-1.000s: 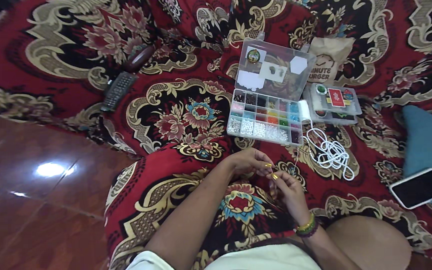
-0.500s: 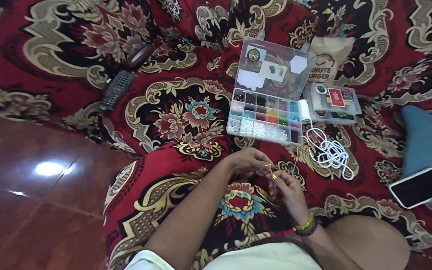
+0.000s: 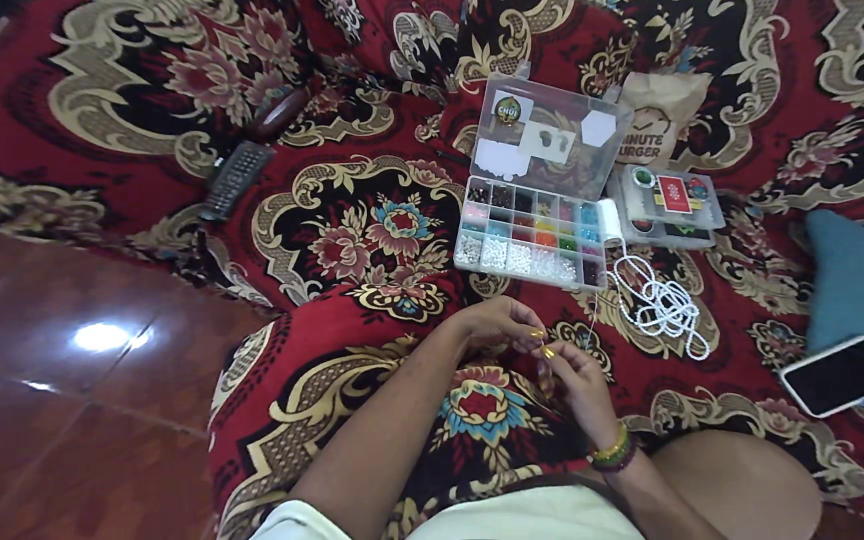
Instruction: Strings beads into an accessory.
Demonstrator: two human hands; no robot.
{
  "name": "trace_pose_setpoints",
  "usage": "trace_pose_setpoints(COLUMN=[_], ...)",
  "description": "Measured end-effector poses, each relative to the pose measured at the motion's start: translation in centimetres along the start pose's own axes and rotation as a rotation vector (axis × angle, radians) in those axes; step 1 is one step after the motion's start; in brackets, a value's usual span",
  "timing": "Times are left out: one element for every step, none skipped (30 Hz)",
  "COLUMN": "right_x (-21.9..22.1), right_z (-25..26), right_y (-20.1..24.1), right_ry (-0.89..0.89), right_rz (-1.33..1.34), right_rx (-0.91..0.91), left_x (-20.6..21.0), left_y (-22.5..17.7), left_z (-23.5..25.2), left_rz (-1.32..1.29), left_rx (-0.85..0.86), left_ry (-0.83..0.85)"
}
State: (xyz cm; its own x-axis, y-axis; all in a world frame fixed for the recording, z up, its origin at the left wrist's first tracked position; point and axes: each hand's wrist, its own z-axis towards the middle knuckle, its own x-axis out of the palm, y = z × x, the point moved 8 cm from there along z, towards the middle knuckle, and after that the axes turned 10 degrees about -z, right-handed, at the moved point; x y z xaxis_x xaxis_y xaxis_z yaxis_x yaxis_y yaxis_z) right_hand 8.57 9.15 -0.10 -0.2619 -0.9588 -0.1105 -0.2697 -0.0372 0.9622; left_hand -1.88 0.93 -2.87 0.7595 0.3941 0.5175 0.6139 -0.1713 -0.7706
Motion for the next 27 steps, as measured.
trace_pose_setpoints(right_x=[0.0, 0.0, 0.0, 0.0, 0.0, 0.0, 0.0, 0.0, 0.0, 0.1, 0.1, 0.1, 0.1, 0.1, 0.1, 0.1, 0.1, 0.1, 0.1, 0.1, 0.0, 0.0, 0.0, 0.0, 0.1, 0.1, 0.1], right_z=[0.0, 0.0, 0.0, 0.0, 0.0, 0.0, 0.0, 0.0, 0.0, 0.1, 0.1, 0.1, 0.0, 0.0, 0.1, 0.1, 0.1, 0.1, 0.1, 0.0, 0.0, 0.0, 0.0, 0.1, 0.1, 0.1, 0.1], right_y=[0.0, -0.1, -0.1, -0.1, -0.1, -0.1, -0.1, -0.1, -0.2, -0.2, -0.2, -0.1, -0.1, -0.1, -0.2, -0.2, -0.3, -0.3, -0.3, -0.4, -0.4, -0.4, -0.4, -0.5, -0.5, -0.5, -0.5], right_ry=[-0.001, -0.001, -0.001, -0.002, -0.002, -0.001, -0.001, 0.001, 0.004, 0.008, 0.008, 0.008, 0.007, 0.008, 0.009, 0.008, 0.005, 0.001, -0.002, -0.004, -0.002, -0.001, 0.000, -0.001, -0.001, -0.001, 0.000], right_rz=[0.001, 0.002, 0.002, -0.001, -0.007, -0.010, -0.012, -0.012, -0.012, -0.011, -0.009, -0.006, -0.003, 0.000, 0.002, 0.004, 0.008, 0.009, 0.010, 0.010, 0.005, 0.002, 0.000, 0.006, 0.012, 0.015, 0.015], right_rx=[0.001, 0.003, 0.007, 0.013, 0.017, 0.017, 0.017, 0.016, 0.015, 0.013, 0.011, 0.012, 0.011, 0.012, 0.013, 0.016, 0.019, 0.019, 0.022, 0.026, 0.028, 0.028, 0.025, 0.023, 0.020, 0.021, 0.028], left_x=[0.0, 0.1, 0.1, 0.2, 0.2, 0.3, 0.3, 0.4, 0.3, 0.3, 0.3, 0.4, 0.4, 0.4, 0.4, 0.4, 0.4, 0.5, 0.5, 0.4, 0.3, 0.2, 0.2, 0.2, 0.2, 0.2, 0.2], left_y=[0.0, 0.0, 0.0, 0.0, 0.0, -0.1, -0.1, -0.1, -0.1, -0.1, -0.1, -0.2, -0.3, -0.3, -0.4, -0.5, -0.6, -0.8, -0.9, -1.0, -1.0, -1.1, -1.1, -1.1, -1.1, -1.2, -1.2], left_z=[0.0, 0.0, 0.0, 0.0, 0.0, 0.0, -0.1, -0.1, 0.0, 0.0, 0.0, -0.1, -0.1, -0.1, -0.1, -0.1, 0.0, 0.1, 0.1, 0.2, 0.2, 0.2, 0.2, 0.2, 0.2, 0.2, 0.3], left_rz=[0.008, 0.020, 0.036, 0.056, 0.079, 0.092, 0.099, 0.099, 0.096, 0.092, 0.090, 0.090, 0.090, 0.091, 0.090, 0.093, 0.103, 0.114, 0.122, 0.130, 0.137, 0.140, 0.146, 0.151, 0.159, 0.168, 0.177], left_rx=[0.004, 0.010, 0.015, 0.016, 0.016, 0.017, 0.018, 0.022, 0.025, 0.029, 0.036, 0.041, 0.047, 0.054, 0.062, 0.075, 0.095, 0.118, 0.136, 0.152, 0.163, 0.169, 0.168, 0.166, 0.166, 0.171, 0.180], left_ry=[0.010, 0.018, 0.026, 0.030, 0.032, 0.033, 0.037, 0.041, 0.047, 0.052, 0.054, 0.055, 0.056, 0.060, 0.063, 0.063, 0.061, 0.056, 0.048, 0.036, 0.022, 0.012, 0.006, 0.002, 0.000, -0.002, -0.005])
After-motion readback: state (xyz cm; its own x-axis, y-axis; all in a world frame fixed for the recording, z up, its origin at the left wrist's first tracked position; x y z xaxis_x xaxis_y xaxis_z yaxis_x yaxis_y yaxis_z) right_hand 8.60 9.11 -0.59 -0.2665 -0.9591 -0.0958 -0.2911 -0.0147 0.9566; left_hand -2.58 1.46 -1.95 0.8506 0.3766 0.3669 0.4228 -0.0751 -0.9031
